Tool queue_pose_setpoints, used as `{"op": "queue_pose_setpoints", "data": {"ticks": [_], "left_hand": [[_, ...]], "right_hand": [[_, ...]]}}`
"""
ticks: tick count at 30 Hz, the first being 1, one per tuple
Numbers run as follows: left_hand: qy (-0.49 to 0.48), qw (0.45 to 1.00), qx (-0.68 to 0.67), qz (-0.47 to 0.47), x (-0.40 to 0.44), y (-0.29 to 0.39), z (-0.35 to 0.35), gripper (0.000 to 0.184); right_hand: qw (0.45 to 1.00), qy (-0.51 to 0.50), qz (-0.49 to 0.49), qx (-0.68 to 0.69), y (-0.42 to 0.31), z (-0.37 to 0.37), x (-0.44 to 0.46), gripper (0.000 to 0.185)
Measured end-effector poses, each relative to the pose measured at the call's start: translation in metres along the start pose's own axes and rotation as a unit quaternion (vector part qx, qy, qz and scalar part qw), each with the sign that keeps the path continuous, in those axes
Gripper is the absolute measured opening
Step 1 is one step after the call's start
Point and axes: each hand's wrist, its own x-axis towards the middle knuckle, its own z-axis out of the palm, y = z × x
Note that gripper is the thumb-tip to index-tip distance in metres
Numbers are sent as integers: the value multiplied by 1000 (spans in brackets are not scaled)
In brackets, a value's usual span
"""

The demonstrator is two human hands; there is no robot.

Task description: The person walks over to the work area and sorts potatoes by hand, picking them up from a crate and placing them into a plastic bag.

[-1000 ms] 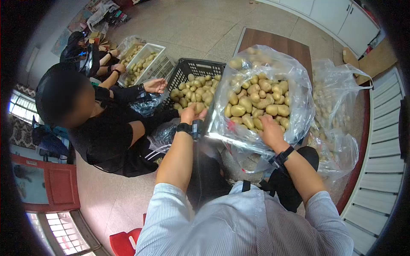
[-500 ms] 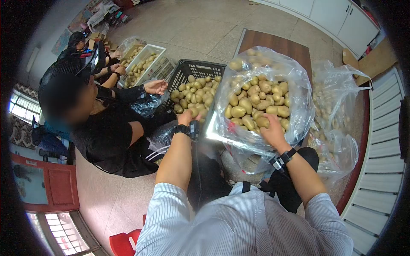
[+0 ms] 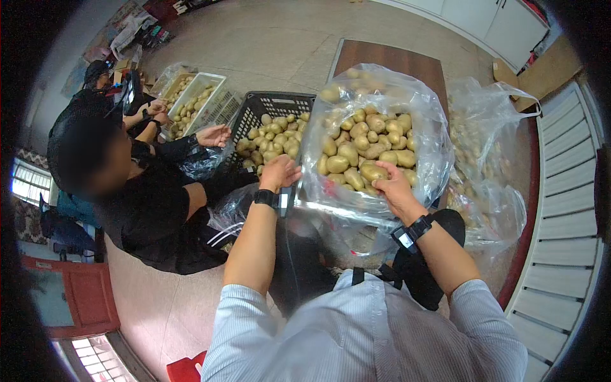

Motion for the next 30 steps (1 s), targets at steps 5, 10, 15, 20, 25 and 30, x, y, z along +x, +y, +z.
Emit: {"op": "queue_pose_setpoints", "data": {"ticks": [5, 10, 15, 20, 25, 30], "left_hand": [[-60, 997, 42, -32, -29, 5, 51, 36], [-169, 974, 124, -88, -52, 0, 86, 41], [-274, 940, 158, -129, -70, -1, 109, 40], [-282, 933, 192, -112, -67, -9, 110, 38], [-275, 929, 221, -113, -68, -3, 106, 34], [-218, 956, 173, -91, -62, 3, 97, 32]], "right_hand": [[996, -43, 66, 28, -2, 15, -6, 42], [988, -127, 88, -25, -4, 33, -14, 38], [987, -129, 62, -69, -11, 45, -19, 42], [984, -153, 41, -83, -18, 47, -20, 50], [964, -131, -8, -232, -7, 33, -13, 45], [948, -32, -122, -294, 9, 4, -2, 27]]}}
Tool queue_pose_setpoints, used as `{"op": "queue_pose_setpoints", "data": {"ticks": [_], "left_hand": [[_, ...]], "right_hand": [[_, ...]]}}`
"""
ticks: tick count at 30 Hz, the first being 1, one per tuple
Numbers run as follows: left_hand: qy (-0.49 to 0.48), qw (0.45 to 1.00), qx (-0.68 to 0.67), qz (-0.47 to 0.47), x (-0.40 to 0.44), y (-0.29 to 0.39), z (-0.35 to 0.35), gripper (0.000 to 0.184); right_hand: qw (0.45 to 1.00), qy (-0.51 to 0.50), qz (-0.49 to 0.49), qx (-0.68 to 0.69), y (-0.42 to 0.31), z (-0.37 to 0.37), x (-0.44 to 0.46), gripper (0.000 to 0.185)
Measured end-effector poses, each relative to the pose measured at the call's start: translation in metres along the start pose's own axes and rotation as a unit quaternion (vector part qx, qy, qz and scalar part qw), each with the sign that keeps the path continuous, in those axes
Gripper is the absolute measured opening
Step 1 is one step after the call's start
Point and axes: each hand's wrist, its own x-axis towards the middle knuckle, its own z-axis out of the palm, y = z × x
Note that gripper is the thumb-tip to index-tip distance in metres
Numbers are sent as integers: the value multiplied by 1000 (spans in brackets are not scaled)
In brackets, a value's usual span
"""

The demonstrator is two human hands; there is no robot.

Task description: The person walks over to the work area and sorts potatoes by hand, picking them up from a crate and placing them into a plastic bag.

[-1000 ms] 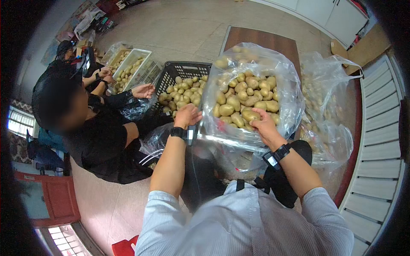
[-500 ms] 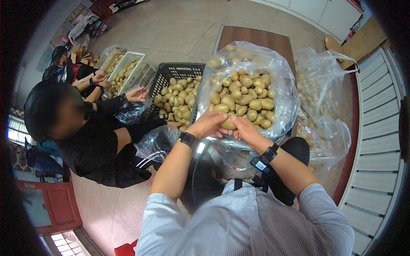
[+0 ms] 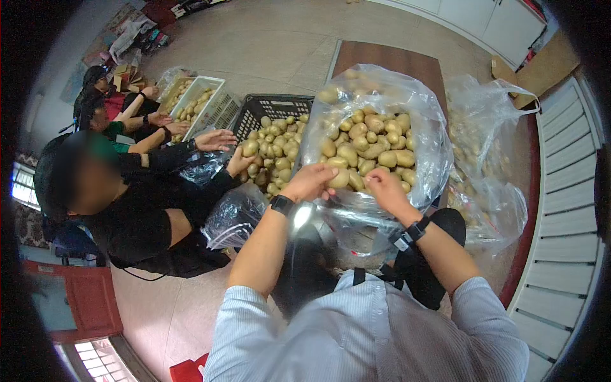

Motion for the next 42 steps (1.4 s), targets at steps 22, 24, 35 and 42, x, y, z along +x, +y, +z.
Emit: {"op": "queue_pose_setpoints", "data": {"ticks": [22, 24, 35, 42], "left_hand": [[335, 929, -145, 58, 10, -35, -131, 34], [342, 927, -140, 63, 8, -35, -134, 34], [389, 918, -15, 75, 24, -65, -179, 27], [329, 664, 668, -63, 12, -53, -187, 35]], "right_hand": [[883, 106, -41, -455, 14, -44, -13, 36], [882, 104, -30, -459, 14, -44, -14, 36], [860, 48, -25, -507, 25, -49, -15, 30], [849, 82, -58, -519, 27, -47, -18, 22]]}}
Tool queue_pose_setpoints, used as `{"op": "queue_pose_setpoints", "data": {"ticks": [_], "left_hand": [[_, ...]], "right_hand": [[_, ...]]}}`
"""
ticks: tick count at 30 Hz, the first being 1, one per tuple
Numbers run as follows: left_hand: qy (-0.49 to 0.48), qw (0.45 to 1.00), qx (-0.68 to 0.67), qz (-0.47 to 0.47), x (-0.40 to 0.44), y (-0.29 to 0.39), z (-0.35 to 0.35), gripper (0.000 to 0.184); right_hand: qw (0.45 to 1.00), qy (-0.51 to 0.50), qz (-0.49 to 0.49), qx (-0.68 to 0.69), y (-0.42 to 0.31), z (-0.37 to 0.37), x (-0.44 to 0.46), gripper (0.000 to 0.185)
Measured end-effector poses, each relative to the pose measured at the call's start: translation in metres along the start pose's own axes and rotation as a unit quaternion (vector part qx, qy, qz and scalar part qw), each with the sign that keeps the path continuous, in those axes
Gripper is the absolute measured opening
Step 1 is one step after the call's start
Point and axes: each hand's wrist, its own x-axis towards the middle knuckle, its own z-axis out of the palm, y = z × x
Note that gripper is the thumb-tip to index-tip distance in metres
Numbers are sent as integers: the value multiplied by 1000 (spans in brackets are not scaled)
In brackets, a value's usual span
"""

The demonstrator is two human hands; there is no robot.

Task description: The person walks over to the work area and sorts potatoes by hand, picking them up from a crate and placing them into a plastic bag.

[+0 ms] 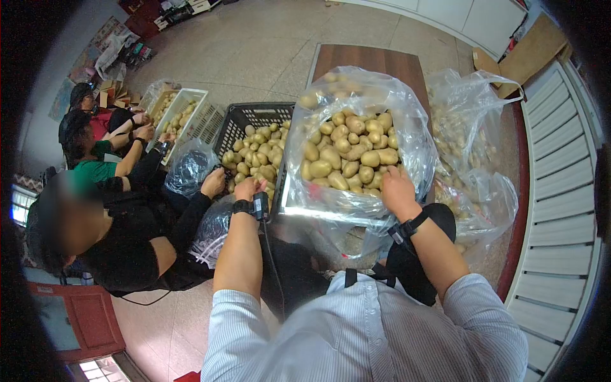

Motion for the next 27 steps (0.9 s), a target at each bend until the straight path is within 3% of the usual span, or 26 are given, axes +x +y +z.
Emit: {"op": "queue_pose_setpoints", "data": {"ticks": [1, 3, 5, 7, 14, 17, 18, 19, 20, 21, 23, 27], "left_hand": [[37, 990, -135, 13, -6, 6, 0, 24], [75, 960, -269, 24, -12, 13, -5, 24], [53, 994, -84, 49, -9, 17, -14, 20], [55, 996, -25, 66, -13, 25, -17, 18], [141, 982, -32, 118, -34, 50, -29, 18], [188, 972, -16, 141, -45, 57, -34, 22], [139, 959, -223, 108, -35, 58, -20, 20], [107, 867, -482, 69, -24, 59, -5, 19], [106, 744, -659, 21, -13, 60, 9, 19], [15, 554, -821, -142, -50, 90, -42, 20], [12, 581, -804, -129, -53, 96, -50, 27], [-21, 601, -792, -104, -57, 105, -55, 39]], "right_hand": [[1000, 1, -1, 0, 0, 0, 0, 22], [1000, -27, 10, -14, 0, -1, 2, 23], [1000, -23, 5, -19, -1, 0, 3, 23], [999, -23, -4, -22, -2, 3, 2, 24], [998, -33, 4, -45, -3, 12, 7, 21], [997, -7, -38, -64, -14, -7, 5, 19], [997, -6, -52, -55, -14, -3, 6, 19], [998, -11, -43, -51, -11, 0, 7, 17], [998, -13, -29, -49, -10, 2, 8, 15], [998, -9, -32, -48, -13, 1, 8, 15], [998, -5, -27, -48, -12, -2, 8, 22], [996, -10, -51, -73, -14, -2, 6, 13]]}}
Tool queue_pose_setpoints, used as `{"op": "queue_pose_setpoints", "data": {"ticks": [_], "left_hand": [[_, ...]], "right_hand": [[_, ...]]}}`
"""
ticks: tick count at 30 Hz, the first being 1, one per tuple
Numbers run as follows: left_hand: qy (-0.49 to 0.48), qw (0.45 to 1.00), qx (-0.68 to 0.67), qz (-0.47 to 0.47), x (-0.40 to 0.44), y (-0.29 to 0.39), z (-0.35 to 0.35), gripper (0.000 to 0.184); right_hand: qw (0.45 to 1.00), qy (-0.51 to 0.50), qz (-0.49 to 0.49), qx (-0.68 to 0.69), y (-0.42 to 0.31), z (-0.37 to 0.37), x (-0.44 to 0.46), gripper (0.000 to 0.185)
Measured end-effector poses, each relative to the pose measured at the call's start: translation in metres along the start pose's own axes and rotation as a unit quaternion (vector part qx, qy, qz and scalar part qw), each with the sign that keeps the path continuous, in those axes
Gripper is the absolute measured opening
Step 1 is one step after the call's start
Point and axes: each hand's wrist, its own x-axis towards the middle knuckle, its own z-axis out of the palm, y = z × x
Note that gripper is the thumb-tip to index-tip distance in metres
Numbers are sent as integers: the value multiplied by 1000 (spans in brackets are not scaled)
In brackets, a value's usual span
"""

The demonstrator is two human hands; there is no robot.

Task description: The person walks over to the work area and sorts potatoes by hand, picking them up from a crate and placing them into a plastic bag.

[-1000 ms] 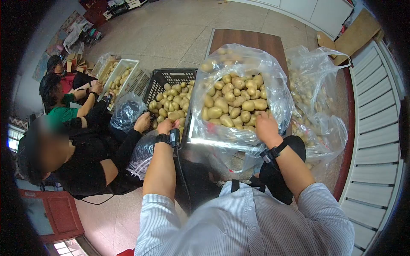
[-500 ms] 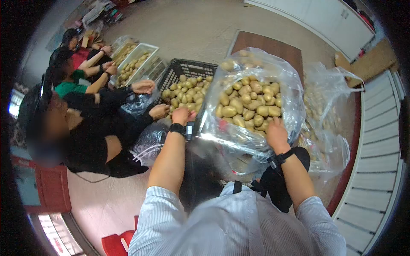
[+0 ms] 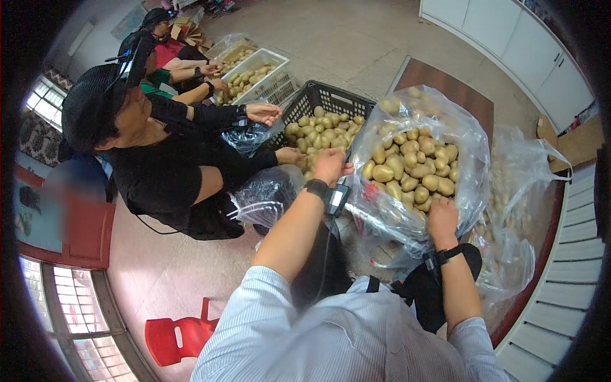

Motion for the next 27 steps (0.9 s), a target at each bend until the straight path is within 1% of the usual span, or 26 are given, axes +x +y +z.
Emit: {"op": "queue_pose_setpoints", "data": {"ticks": [4, 6, 9, 10, 12, 14, 16, 19, 21, 22, 24, 26, 27], "left_hand": [[-11, 1000, 2, -6, 2, -1, 0, 42], [-17, 1000, -2, -10, 4, -3, -3, 43], [-21, 1000, 12, -2, 10, -7, -7, 41], [-36, 999, 9, 0, 12, -9, -9, 41], [-53, 999, 6, 0, 12, -10, -9, 41], [-23, 1000, 8, -4, 10, -8, -6, 38], [-26, 1000, 7, -9, 10, -9, -5, 37], [-30, 999, 7, -20, 10, -8, -3, 36], [-35, 999, -1, -28, 9, -8, -4, 39], [-41, 999, 2, -32, 9, -7, -4, 39], [-54, 998, -7, -42, 9, -6, -3, 39], [-53, 998, 10, -35, 12, -8, -2, 38], [-53, 998, 11, -40, 12, -7, -3, 38]], "right_hand": [[1000, 12, 8, -10, 0, 2, 0, 12], [999, 4, -14, -31, -1, -3, 0, 13], [1000, -7, -18, -10, 1, 0, 1, 13], [1000, -7, -14, -11, 2, 1, 0, 13], [999, 25, -26, -7, 2, 5, 0, 13], [999, 30, -22, -7, 2, 7, -1, 13], [999, 35, -18, -8, 1, 5, -1, 13], [1000, 8, -17, -25, 0, 1, -1, 13], [999, 16, -26, -7, 1, -2, -1, 12], [1000, 14, -19, -9, 1, 0, -2, 12], [999, 42, -2, 12, 2, 7, -2, 11], [999, 32, 20, 17, 2, 4, -2, 11], [1000, 20, 10, 7, 4, 9, -1, 12]]}}
